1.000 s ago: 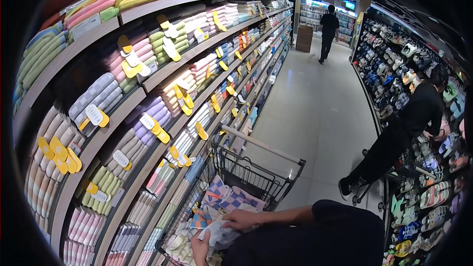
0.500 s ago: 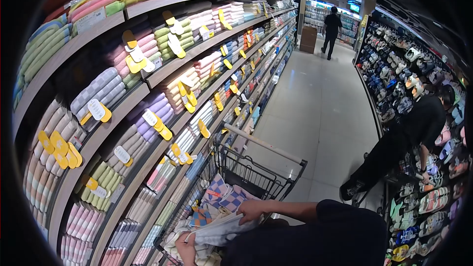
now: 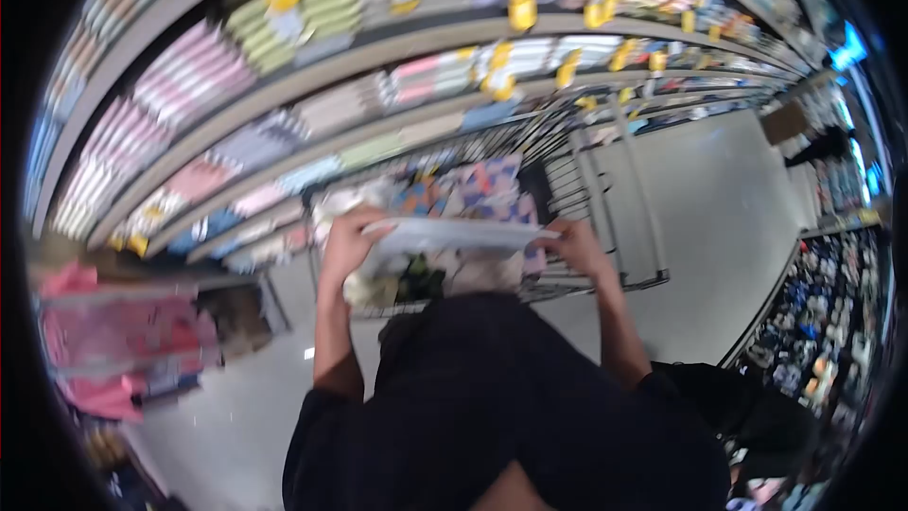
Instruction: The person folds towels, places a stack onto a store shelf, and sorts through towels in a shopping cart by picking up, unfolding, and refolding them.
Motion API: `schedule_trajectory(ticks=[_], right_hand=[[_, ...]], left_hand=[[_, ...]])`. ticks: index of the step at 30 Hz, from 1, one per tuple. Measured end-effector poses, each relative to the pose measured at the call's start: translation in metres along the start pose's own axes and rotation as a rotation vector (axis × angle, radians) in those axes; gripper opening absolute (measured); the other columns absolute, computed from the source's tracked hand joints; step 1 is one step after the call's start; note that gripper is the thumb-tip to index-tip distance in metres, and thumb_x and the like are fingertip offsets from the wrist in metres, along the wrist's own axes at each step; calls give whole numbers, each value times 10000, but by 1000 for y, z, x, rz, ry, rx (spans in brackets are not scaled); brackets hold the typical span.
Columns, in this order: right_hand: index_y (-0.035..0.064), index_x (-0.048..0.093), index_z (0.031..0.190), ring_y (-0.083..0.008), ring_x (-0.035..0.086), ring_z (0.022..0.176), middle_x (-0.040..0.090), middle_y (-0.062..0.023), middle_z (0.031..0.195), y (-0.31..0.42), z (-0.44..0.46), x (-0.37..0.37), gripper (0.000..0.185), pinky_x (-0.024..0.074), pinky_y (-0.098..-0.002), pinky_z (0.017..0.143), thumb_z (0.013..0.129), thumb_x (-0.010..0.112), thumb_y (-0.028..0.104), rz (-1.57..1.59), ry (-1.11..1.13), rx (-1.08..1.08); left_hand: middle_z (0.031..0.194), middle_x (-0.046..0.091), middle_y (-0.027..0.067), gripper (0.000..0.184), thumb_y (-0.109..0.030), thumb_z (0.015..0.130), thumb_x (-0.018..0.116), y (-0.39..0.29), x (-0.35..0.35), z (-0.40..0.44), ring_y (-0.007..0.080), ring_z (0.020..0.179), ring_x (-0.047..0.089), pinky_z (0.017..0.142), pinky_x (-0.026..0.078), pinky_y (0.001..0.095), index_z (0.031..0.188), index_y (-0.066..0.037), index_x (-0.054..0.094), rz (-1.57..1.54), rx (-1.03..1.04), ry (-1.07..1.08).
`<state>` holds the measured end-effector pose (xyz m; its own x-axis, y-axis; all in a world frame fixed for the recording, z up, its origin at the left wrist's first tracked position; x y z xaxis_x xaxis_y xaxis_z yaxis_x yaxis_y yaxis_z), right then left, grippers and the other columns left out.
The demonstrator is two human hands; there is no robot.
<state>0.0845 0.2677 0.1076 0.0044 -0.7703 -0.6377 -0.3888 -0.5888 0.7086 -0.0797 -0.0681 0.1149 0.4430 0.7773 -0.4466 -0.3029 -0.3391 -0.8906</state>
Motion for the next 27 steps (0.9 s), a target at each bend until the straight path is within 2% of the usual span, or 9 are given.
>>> schedule_trajectory(ticks=[2,3,5,11,13,15,17,19,27], right_hand=[[-1,757,892,-180,639,742,681,-128,831,-23,5,9,180,490,-317,679,789,776,146,79,6,-28],[-1,757,892,-180,639,742,681,-128,831,-18,6,28,180,490,-317,679,789,776,146,94,67,-36],[-31,747,908,-179,633,762,684,-109,889,-11,0,5,177,492,-303,706,810,762,116,194,-70,8],[-66,716,954,-144,622,791,659,-90,910,-6,0,-2,239,506,-285,715,900,703,166,262,-35,30],[-67,725,925,-129,584,787,657,-81,934,6,0,-7,280,462,-269,689,929,680,210,329,-26,-22],[-67,727,917,-136,592,823,669,-91,965,6,2,-9,248,461,-269,707,928,670,174,308,-13,-22],[-68,729,912,-138,601,859,678,-98,981,9,3,-15,207,460,-264,722,914,672,131,273,-104,-50],[-63,735,916,-138,607,876,680,-101,980,7,4,-17,169,463,-262,734,893,684,96,282,-131,-40],[-52,744,935,-109,592,818,685,-86,986,10,6,-29,110,469,-237,687,854,712,15,358,-255,-39]], left_hand=[[915,701,117,175,-47,788,764,10,6,-4,216,845,652,777,499,298,949,15,735,-67,17,45],[928,693,94,186,-48,797,763,22,12,-11,205,863,644,794,495,294,969,16,735,-128,-63,62],[976,683,72,186,-71,828,752,26,11,-14,192,905,635,820,487,288,993,13,734,-105,-153,43],[1060,667,69,194,-129,921,674,41,9,-15,173,934,615,841,469,289,1031,24,721,-184,-191,70],[1078,658,67,198,-130,935,655,38,9,-12,159,931,604,829,461,281,1035,29,718,-192,-189,83],[1080,651,55,198,-127,933,658,40,8,-10,136,922,589,804,457,269,1036,32,717,-261,-227,102],[1077,644,43,186,-112,928,662,38,4,-8,117,895,578,774,457,261,1034,31,719,-301,-213,65],[1060,646,33,172,-93,922,666,38,2,-5,118,875,579,759,460,262,1031,28,722,-353,-143,12],[1008,696,71,149,4,882,666,31,-5,-6,147,910,632,816,487,263,1016,20,730,-238,-140,-115]])
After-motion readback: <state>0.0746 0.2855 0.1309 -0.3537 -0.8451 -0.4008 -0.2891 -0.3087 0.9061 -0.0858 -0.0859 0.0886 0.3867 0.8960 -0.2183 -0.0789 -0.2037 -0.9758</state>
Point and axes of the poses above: each hand's wrist, its own z-axis towards the middle knuckle, its own x-axis out of the palm, y = z × x, the point moved 9 cm from there along z, towards the middle knuckle
